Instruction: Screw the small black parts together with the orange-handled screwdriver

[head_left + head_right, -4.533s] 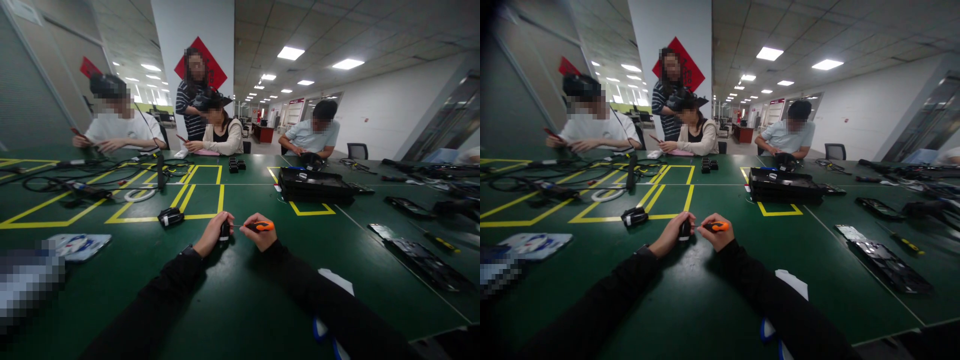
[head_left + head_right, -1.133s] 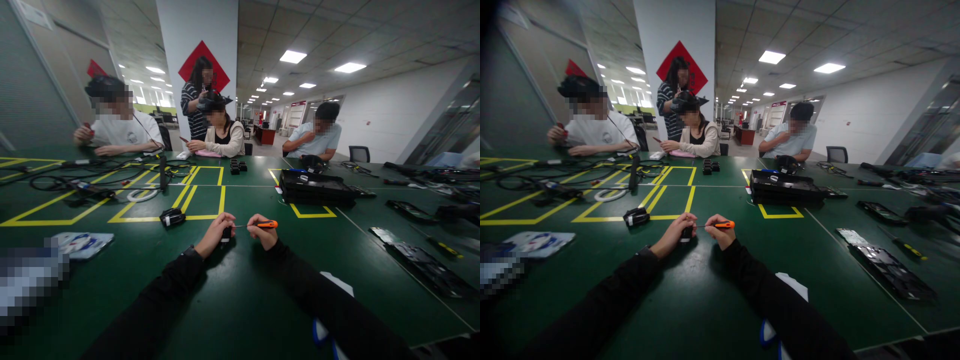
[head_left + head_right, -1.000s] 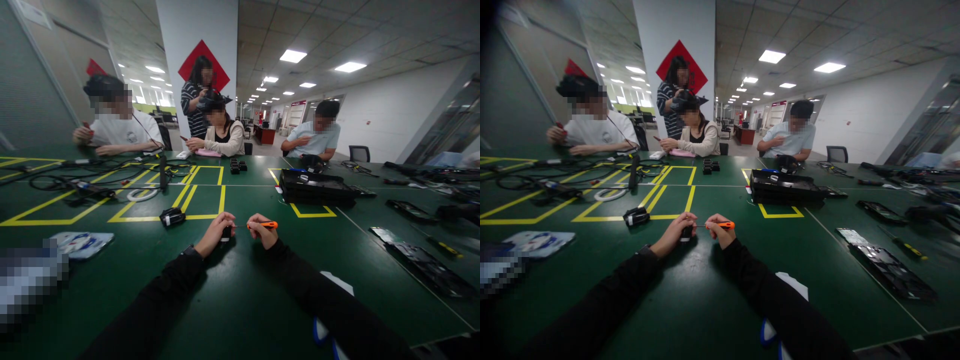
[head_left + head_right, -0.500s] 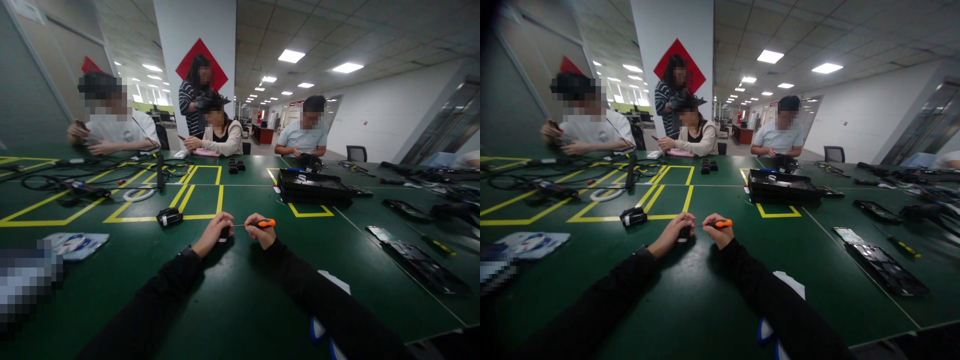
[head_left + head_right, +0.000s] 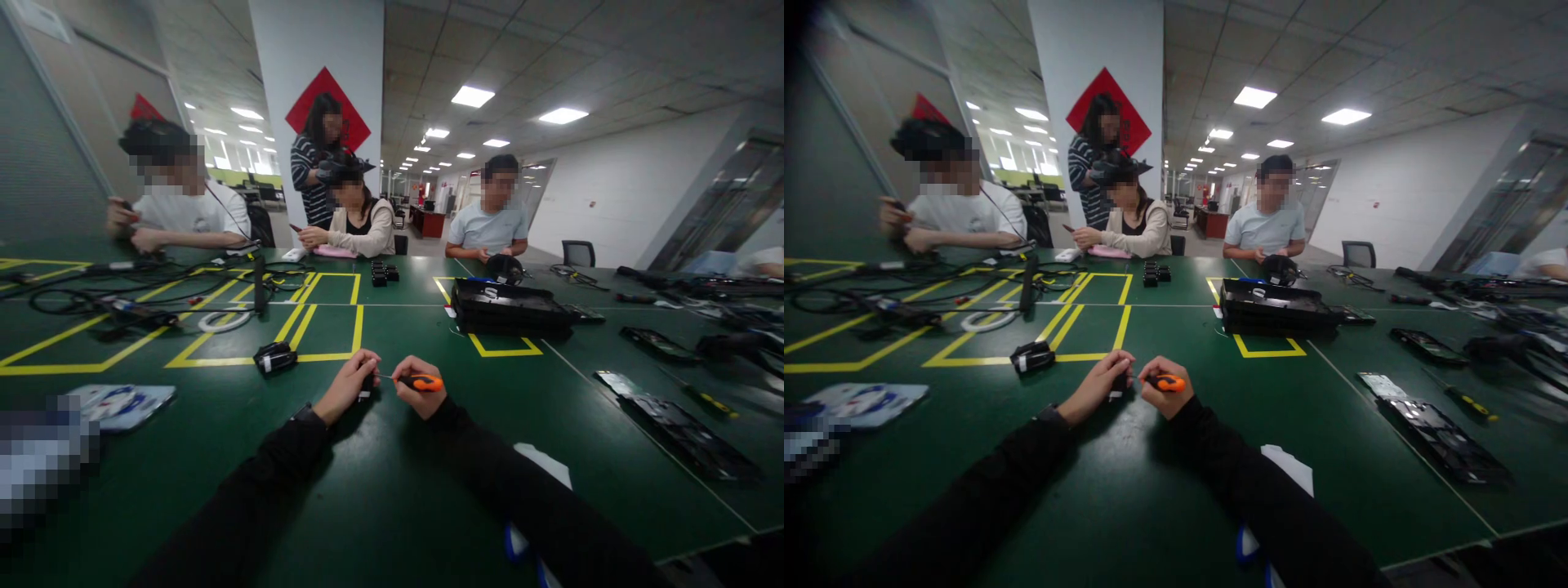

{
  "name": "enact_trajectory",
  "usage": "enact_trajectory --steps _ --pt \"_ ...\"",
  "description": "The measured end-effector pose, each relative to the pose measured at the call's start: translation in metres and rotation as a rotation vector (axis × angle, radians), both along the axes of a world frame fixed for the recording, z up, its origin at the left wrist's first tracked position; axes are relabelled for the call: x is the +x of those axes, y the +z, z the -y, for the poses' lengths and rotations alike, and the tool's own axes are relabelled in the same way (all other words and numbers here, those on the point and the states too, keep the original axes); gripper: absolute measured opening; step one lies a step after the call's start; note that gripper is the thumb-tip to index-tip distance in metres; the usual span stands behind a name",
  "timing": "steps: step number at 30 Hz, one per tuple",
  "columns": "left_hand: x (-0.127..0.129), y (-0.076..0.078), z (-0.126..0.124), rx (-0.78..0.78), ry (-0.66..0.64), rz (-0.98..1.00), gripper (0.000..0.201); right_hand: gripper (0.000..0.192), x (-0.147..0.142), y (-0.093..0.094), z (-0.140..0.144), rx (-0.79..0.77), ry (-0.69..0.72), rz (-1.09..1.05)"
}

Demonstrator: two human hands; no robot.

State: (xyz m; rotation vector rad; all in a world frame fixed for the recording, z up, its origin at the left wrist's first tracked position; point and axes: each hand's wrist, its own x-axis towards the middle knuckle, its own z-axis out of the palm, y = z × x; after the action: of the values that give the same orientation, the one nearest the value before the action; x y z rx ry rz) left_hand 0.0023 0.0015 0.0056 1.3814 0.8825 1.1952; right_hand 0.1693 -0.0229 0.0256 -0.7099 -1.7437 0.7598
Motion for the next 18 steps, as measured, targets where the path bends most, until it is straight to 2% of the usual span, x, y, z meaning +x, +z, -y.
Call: enact_trajectory --steps 2,5,14,18 --pt "0.0001 0.0017 0.0013 0.005 0.020 0.007 0.023 0.005 -0.0011 0.0006 0.0021 0.107 -0.017 0.076" --pt "-0.0001 0.0025 0.0029 0.011 0.018 0.027 0.024 0.009 -0.0009 0.0017 0.0040 0.154 -0.035 0.112" --pt "-0.0001 0.0019 0.0021 0.016 0.009 0.039 0.028 0.009 0.0008 -0.0017 -0.0008 -0.097 -0.077 -0.049" --pt "0.0013 0.0050 0.0047 0.048 0.009 0.047 0.031 0.009 0.0017 0.0025 -0.0012 -0.093 -0.040 -0.112"
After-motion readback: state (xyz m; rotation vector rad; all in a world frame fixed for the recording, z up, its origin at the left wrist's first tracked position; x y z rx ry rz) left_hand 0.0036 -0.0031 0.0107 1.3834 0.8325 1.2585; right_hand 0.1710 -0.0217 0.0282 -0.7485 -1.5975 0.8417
